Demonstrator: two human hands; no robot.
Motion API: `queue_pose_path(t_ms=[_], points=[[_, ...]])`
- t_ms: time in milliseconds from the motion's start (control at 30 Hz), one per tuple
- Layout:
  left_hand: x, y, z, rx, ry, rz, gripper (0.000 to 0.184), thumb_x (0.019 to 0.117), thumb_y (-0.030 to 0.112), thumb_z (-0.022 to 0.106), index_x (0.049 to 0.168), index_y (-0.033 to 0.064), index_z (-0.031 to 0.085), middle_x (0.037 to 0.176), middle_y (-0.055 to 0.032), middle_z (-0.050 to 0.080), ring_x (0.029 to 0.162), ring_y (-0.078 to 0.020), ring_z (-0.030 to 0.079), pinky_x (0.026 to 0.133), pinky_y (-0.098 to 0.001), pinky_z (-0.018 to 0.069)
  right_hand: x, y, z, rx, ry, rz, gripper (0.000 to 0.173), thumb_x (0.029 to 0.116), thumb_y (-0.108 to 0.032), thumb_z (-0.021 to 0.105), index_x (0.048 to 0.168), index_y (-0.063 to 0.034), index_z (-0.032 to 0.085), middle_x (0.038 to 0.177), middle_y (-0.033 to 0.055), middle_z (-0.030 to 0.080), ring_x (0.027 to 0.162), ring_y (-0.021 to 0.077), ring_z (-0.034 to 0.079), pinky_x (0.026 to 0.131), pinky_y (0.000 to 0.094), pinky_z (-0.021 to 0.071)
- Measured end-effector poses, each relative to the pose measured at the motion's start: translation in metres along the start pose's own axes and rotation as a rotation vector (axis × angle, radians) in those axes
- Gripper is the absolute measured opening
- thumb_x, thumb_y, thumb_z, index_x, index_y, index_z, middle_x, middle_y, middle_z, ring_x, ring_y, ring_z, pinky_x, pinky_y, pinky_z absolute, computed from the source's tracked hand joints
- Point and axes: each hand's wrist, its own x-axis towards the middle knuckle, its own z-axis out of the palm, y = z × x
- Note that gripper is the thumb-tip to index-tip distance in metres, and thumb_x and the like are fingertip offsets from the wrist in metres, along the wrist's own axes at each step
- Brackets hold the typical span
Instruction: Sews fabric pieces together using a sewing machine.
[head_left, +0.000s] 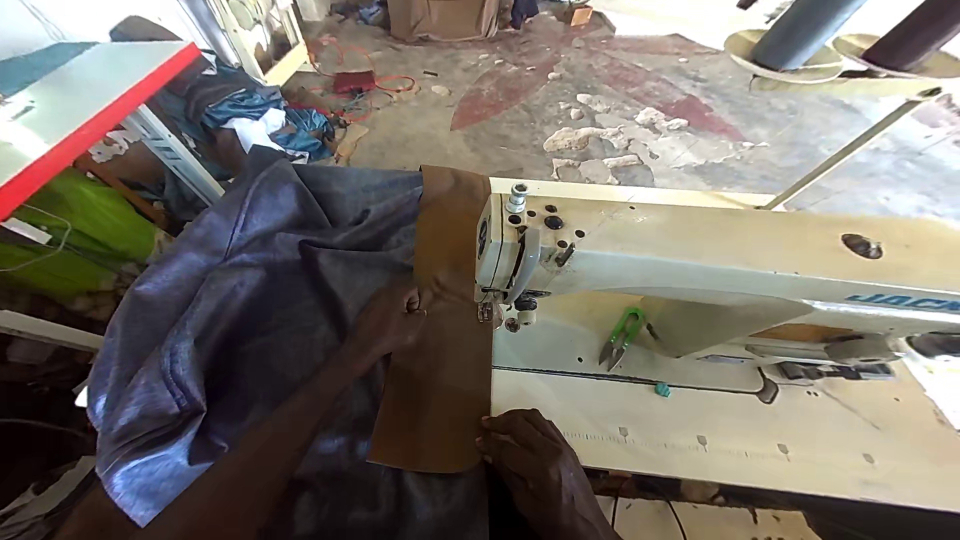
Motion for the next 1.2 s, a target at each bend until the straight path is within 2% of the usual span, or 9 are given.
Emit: queue_pose_path(t_ms=[200,433,667,733,800,833,1000,1100,1200], points=[[-0.007,0.011,0.011,0.132,0.041,0.014,0.014,0.0998,0.021,0.064,0.096,0.0097,0.058,0.079,-0.0083,0.06,0.073,-0.0256,0.063,0.064,-0.0467,0.0539,0.004,-0.003,-0.006,0.02,-0.037,0.018,0.02,0.0998,-0.028,0.059,0.106,-0.0263,0.078,0.121,-0.0032,0.072,0.114,0.0184,0.065,0.087,0.0381,0.0562],[-0.007,0.009,0.003,-0.001,0.104,0.065,0.017,0.0991,0.016,0.066,0.113,0.0096,0.06,0.09,-0.0073,0.065,0.078,-0.0218,0.066,0.07,-0.0445,0.0571,0.014,-0.009,-0.004,0.088,0.003,0.064,0.02,0.0998,-0.024,0.059,0.102,-0.0193,0.078,0.11,-0.0002,0.074,0.106,0.0175,0.067,0.085,0.034,0.0579],[-0.007,0.01,0.008,0.142,0.1,0.149,0.021,0.0985,0.012,0.064,0.119,0.011,0.059,0.096,-0.0118,0.067,0.083,-0.031,0.068,0.071,-0.0543,0.0574,0.01,-0.01,0.003,0.145,0.031,0.056,0.024,0.1052,-0.022,0.052,0.109,-0.0136,0.074,0.118,0.0025,0.073,0.125,0.0207,0.063,0.101,0.0383,0.0549],[-0.011,0.011,0.014,0.252,0.194,0.194,0.025,0.0955,0.011,0.066,0.12,0.0103,0.061,0.109,-0.0148,0.066,0.097,-0.0363,0.067,0.077,-0.0572,0.0566,0.007,-0.004,0.005,0.154,0.022,0.051,0.025,0.1057,-0.021,0.051,0.109,-0.0124,0.074,0.119,0.0036,0.073,0.125,0.0204,0.064,0.102,0.0378,0.0548],[-0.019,0.021,0.017,0.33,0.288,0.25,0.028,0.0971,0.014,0.063,0.125,0.0115,0.065,0.133,-0.0181,0.059,0.126,-0.0418,0.054,0.094,-0.0609,0.0488,0.005,-0.001,0.005,0.163,0.011,0.048,0.026,0.1061,-0.022,0.051,0.109,-0.0117,0.074,0.121,0.0043,0.073,0.125,0.0206,0.064,0.102,0.0378,0.0546],[-0.023,0.026,0.02,0.359,0.322,0.3,0.027,0.0994,0.017,0.059,0.125,0.014,0.067,0.137,-0.0171,0.057,0.132,-0.0415,0.05,0.098,-0.0605,0.0459,0.005,0.0,0.004,0.168,0.003,0.049,0.026,0.1064,-0.023,0.05,0.11,-0.0117,0.074,0.121,0.0046,0.073,0.124,0.0207,0.064,0.103,0.0379,0.0545],[-0.04,0.038,0.048,0.31,0.27,0.61,0.02,0.1006,0.021,0.058,0.109,0.0195,0.076,0.121,-0.0028,0.065,0.123,-0.0284,0.055,0.101,-0.0545,0.0451,0.007,0.002,0.003,0.193,-0.015,0.035,0.025,0.1063,-0.023,0.051,0.108,-0.0135,0.074,0.119,0.0035,0.073,0.126,0.0205,0.063,0.103,0.0392,0.0541],[-0.028,0.02,0.063,0.229,0.07,0.775,0.029,0.1049,0.03,0.051,0.119,0.0194,0.075,0.139,0.0047,0.062,0.138,-0.0189,0.049,0.114,-0.0487,0.04,0.006,0.002,0.003,0.157,-0.019,0.01,0.025,0.1058,-0.021,0.051,0.109,-0.0127,0.074,0.121,0.004,0.073,0.126,0.0213,0.063,0.103,0.0397,0.0541],[-0.017,0.0,0.067,0.104,-0.004,0.838,0.035,0.1071,0.038,0.048,0.126,0.0216,0.072,0.144,0.0064,0.059,0.14,-0.0144,0.047,0.117,-0.044,0.0379,0.004,0.004,0.003,0.085,-0.008,-0.063,0.022,0.1046,-0.018,0.052,0.108,-0.0127,0.074,0.12,0.0038,0.072,0.126,0.0222,0.062,0.104,0.0382,0.0533]])
